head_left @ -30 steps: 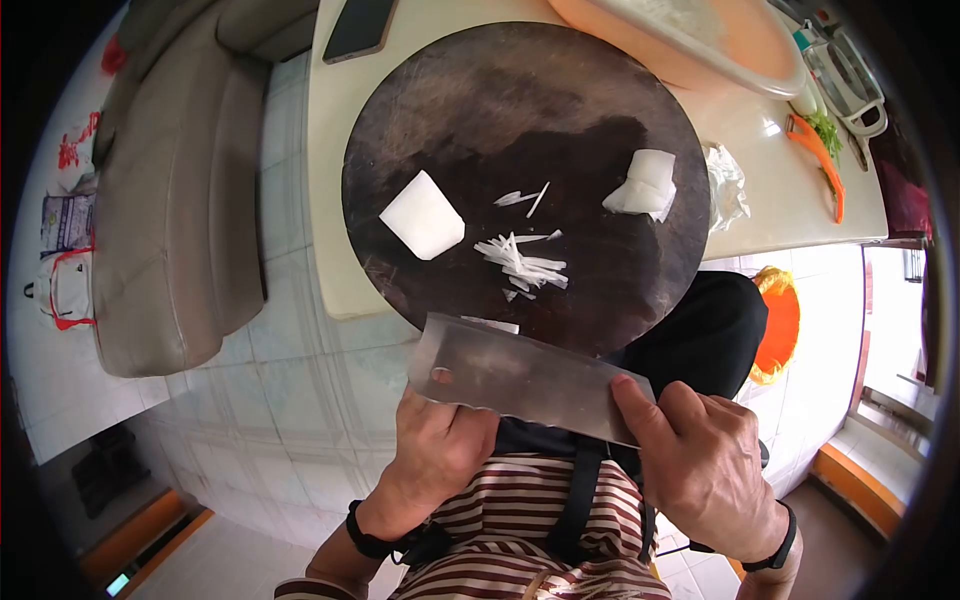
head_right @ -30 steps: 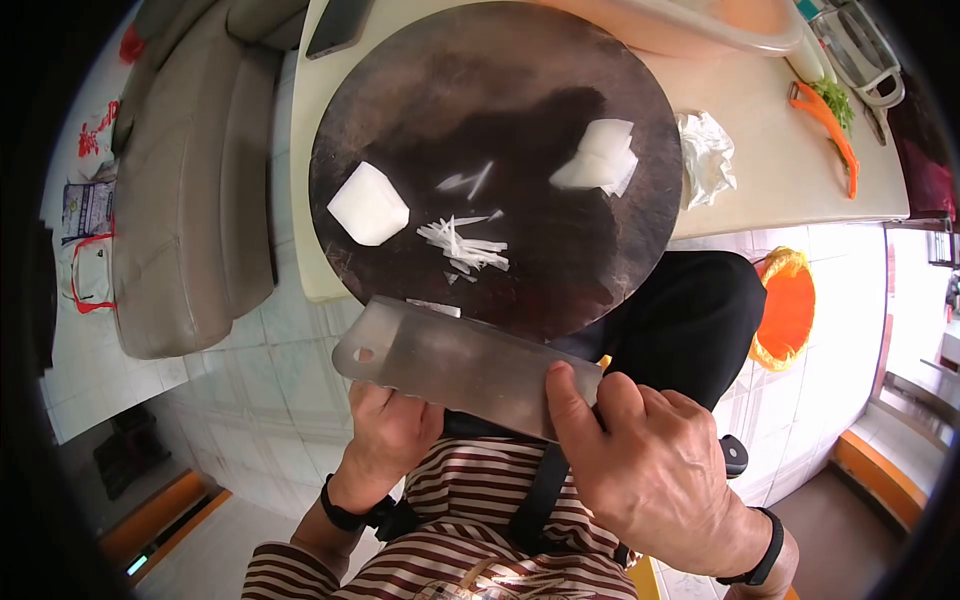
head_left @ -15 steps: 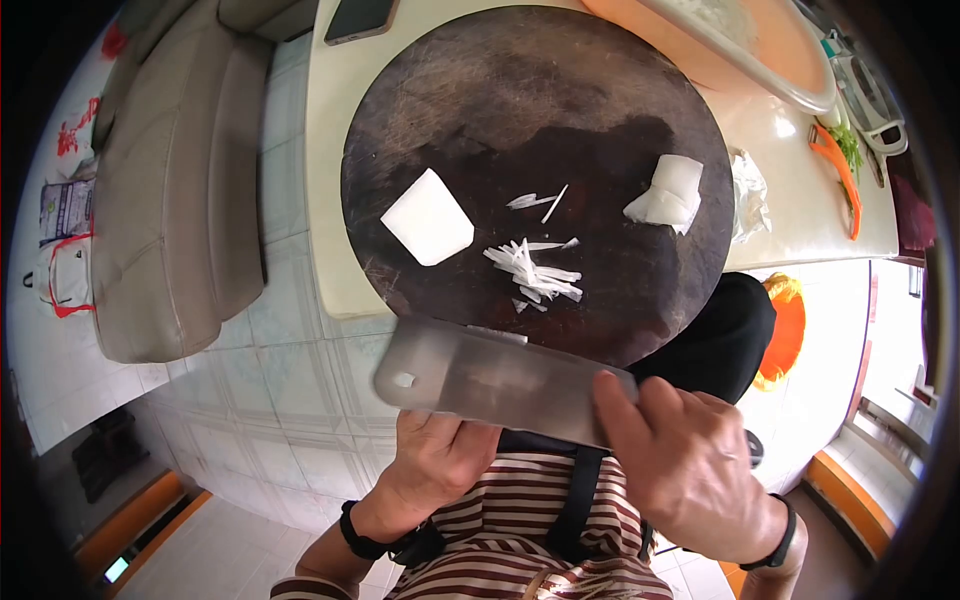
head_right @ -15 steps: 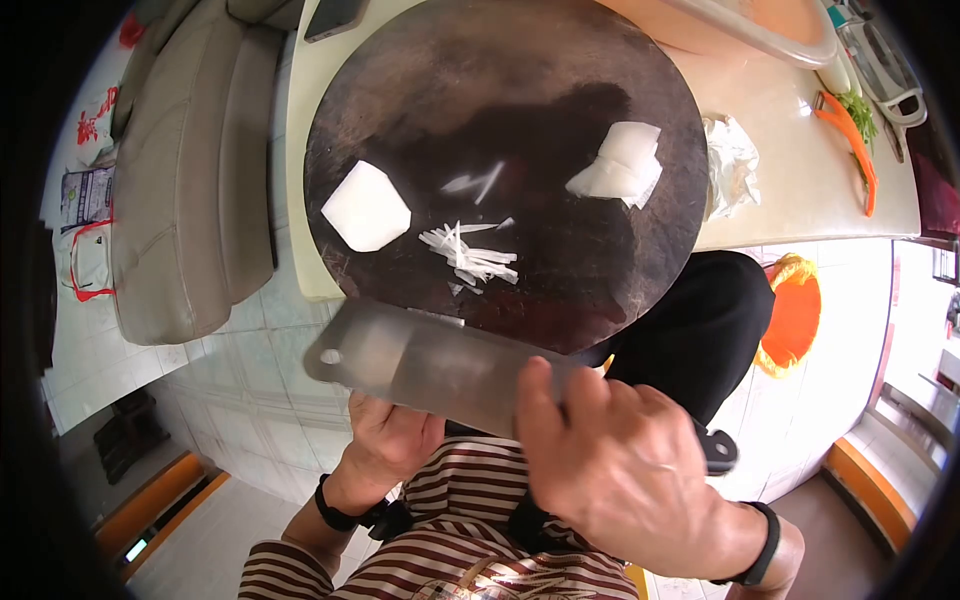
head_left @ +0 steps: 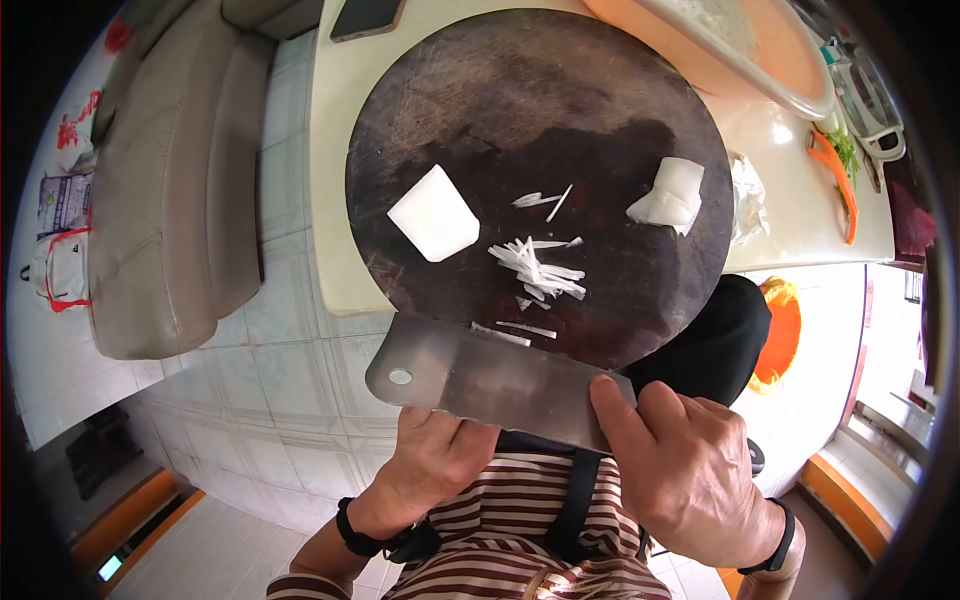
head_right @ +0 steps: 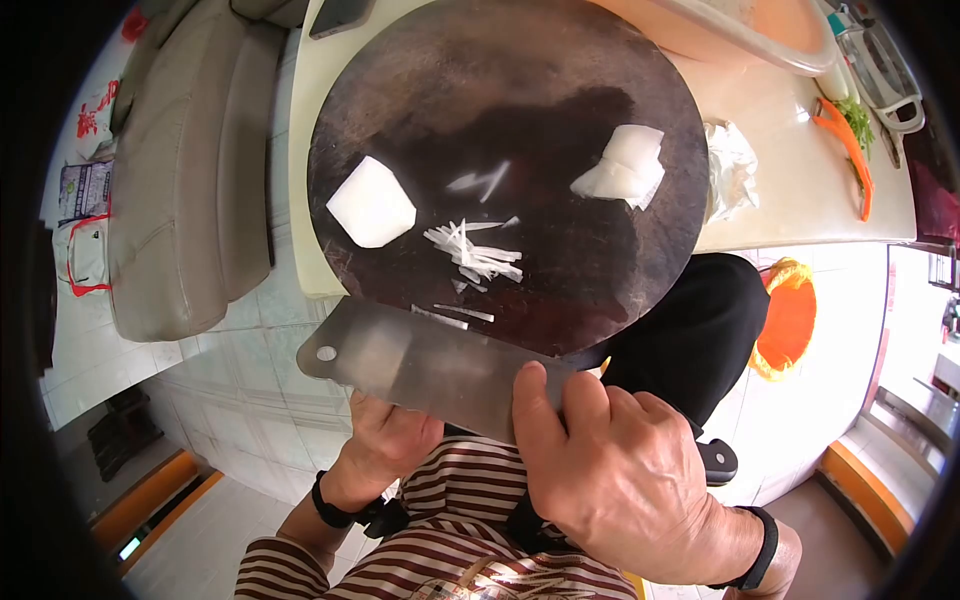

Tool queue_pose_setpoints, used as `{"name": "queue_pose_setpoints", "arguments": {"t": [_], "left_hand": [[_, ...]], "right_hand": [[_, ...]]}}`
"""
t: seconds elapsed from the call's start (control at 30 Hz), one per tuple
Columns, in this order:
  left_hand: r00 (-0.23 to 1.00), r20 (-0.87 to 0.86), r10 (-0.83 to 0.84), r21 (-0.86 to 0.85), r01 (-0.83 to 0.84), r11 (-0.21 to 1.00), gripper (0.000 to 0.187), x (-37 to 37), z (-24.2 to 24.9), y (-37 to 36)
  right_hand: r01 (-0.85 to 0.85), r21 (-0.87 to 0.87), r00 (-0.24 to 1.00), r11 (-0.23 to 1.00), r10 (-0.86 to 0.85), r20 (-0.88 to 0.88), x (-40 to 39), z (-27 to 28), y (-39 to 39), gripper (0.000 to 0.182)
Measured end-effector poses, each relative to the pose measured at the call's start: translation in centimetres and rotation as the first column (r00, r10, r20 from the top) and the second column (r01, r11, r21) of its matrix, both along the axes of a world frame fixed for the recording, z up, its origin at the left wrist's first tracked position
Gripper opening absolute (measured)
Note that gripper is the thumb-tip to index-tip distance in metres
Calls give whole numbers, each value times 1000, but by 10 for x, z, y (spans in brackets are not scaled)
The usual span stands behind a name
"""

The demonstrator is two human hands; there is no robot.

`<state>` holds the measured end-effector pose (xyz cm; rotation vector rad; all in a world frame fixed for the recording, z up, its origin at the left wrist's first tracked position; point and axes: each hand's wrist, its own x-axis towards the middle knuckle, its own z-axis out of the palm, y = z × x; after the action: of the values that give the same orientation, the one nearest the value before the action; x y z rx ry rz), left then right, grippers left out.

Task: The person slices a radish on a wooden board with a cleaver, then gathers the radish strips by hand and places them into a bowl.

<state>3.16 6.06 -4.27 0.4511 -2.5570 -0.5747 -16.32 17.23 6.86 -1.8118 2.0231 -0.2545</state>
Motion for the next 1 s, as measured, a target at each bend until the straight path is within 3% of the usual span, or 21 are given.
{"name": "queue_pose_setpoints", "arguments": {"t": [0.2, 0.27, 0.5, 0.6, 1.0], "left_hand": [[1000, -3, -23, 52, 23, 998, 28, 2, -1, -1], [1000, -6, -21, 36, 22, 999, 28, 0, -1, 0], [1000, -7, 8, 35, -8, 999, 29, -6, 8, 0], [1000, -2, 10, 32, -10, 999, 28, -8, 10, 0], [1000, 6, -17, 54, 17, 998, 27, 6, -3, 1]], "right_hand": [[-72, 63, 996, 995, 75, -56, 2, 1, -5, 45], [-29, 11, 999, 1000, 29, 19, 6, -6, -12, 52], [-40, -17, 999, 999, 39, -15, 8, -12, -21, 41], [26, -20, 999, 999, -26, -33, 0, -9, -10, 44], [15, 19, 1000, 1000, -15, 8, 12, -4, -7, 50]]}}
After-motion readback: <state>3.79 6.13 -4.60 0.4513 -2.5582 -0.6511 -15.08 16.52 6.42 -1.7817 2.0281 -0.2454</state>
